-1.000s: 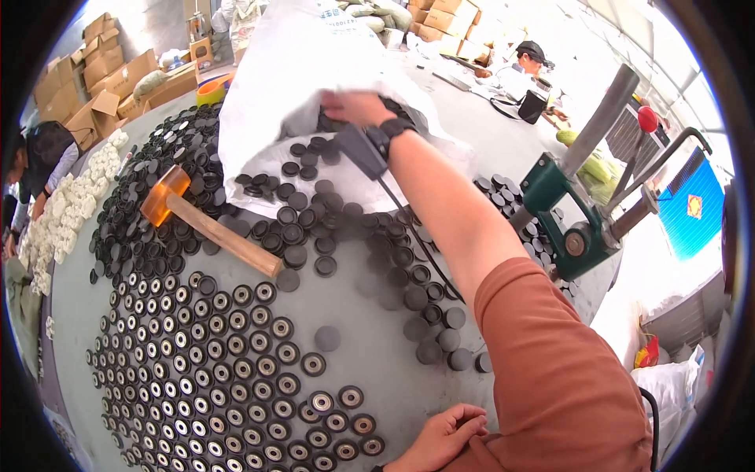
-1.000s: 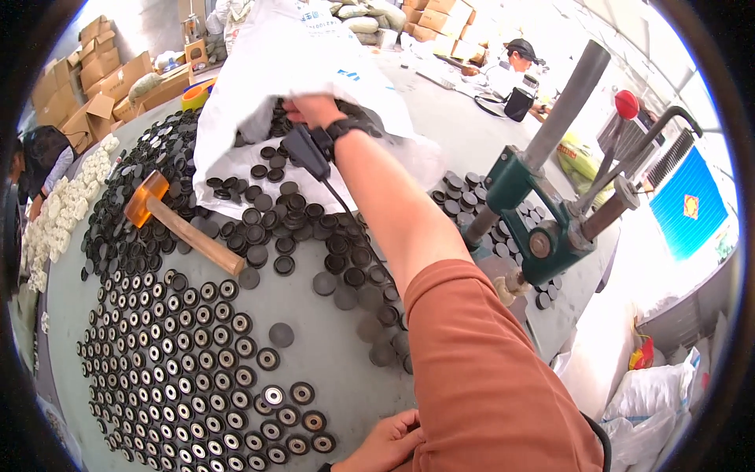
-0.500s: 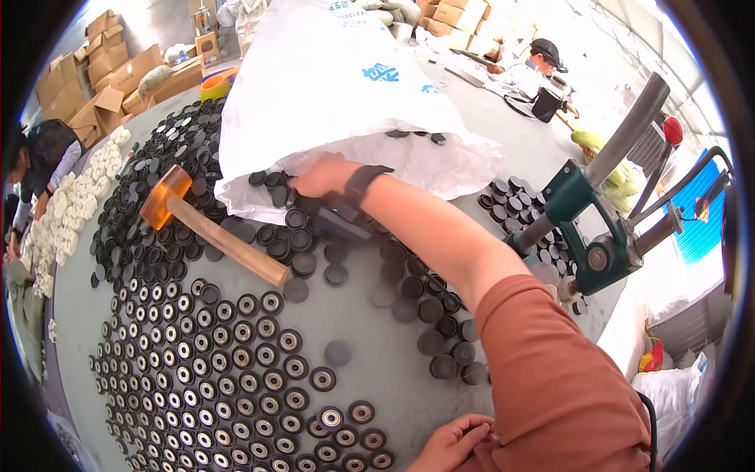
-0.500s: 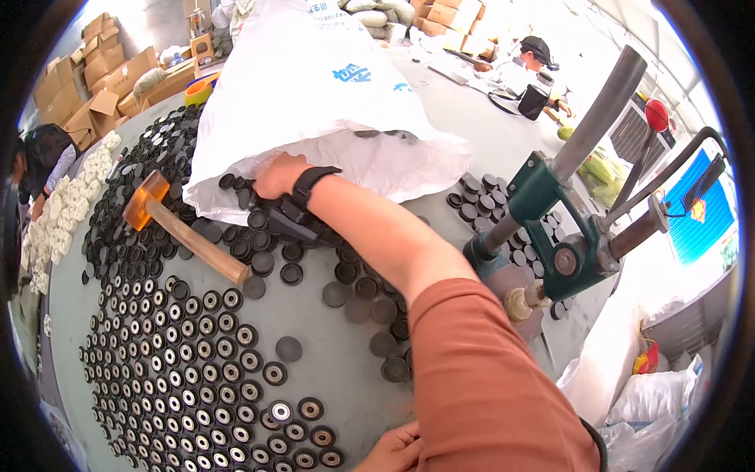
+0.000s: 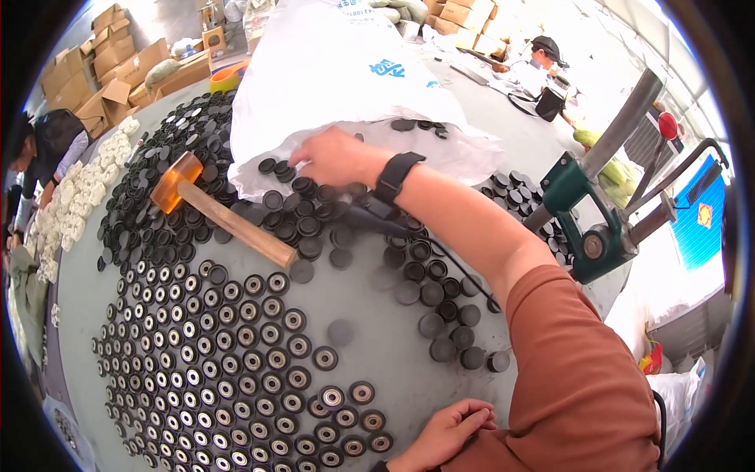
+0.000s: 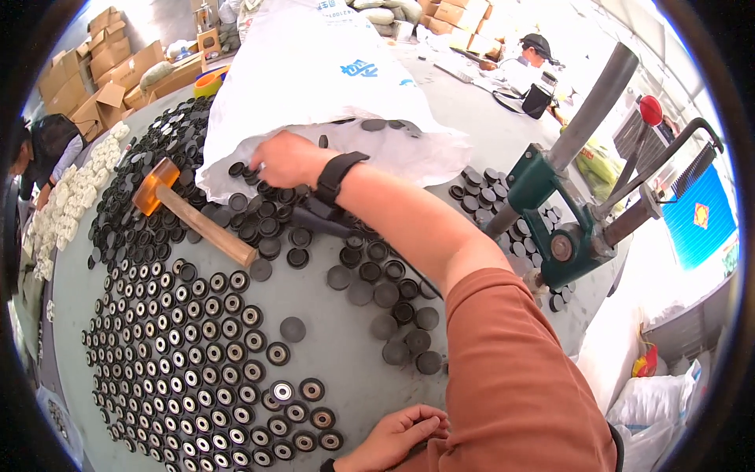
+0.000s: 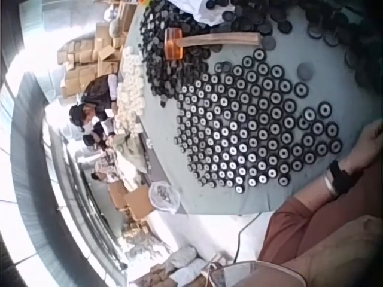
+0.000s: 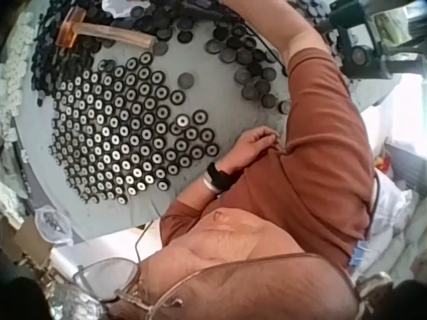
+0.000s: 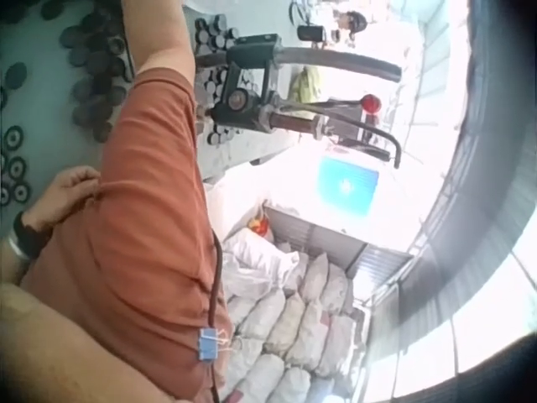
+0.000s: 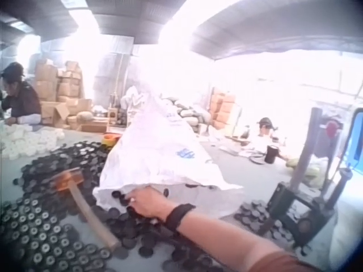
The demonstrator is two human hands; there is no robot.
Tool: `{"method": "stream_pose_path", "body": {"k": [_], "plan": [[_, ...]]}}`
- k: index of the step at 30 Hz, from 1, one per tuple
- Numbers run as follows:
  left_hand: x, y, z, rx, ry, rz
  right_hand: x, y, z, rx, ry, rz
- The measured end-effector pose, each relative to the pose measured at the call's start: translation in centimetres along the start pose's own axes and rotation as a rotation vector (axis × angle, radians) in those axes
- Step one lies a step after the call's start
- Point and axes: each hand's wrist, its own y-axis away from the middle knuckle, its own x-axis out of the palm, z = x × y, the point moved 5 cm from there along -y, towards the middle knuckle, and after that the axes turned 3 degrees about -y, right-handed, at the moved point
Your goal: The person taps metal bearings with a mallet, picks up black plastic caps from a pile, and presses them onto the bearings by hand. They then place the assembly into a manual press machine and pull the lever to secure the components.
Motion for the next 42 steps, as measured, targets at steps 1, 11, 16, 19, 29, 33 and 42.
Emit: {"method": "stream_pose_path", "body": {"k": [1,11,16,19,29,33,42], "plan": [[0.0,0.0,0.1,-0.012,-0.016,0.003,0.5,-0.5,0.6,0.0,0.0,0.002],[-0.8,-0.8,2.5,-0.05,-0.021,0.043,0.8,0.2,-4.2,0.413,0.223,0.058],[-1.0,-0.6,2.1,-0.059,0.052,0.032,0.1,3.9,3.5,0.24,-0.214,-0.063],[-0.6,-0.9,1.9,-0.081,0.025,0.036,1.7,5.1,8.5,0.114,-0.247,-0.026],[-0.7,-1.1,2.1,0.129,-0.176,0.096,4.3,-0.3,14.9,0.377,0.133,0.13],[1.6,2.8,-0.2,0.198,-0.168,-0.024,3.4,-2.5,9.9,-0.179,0.368,0.358],[-4.1,22.7,-7.3,0.953,-0.164,-1.211,2.2,16.2,29.9,0.23,-0.867,0.029]]}}
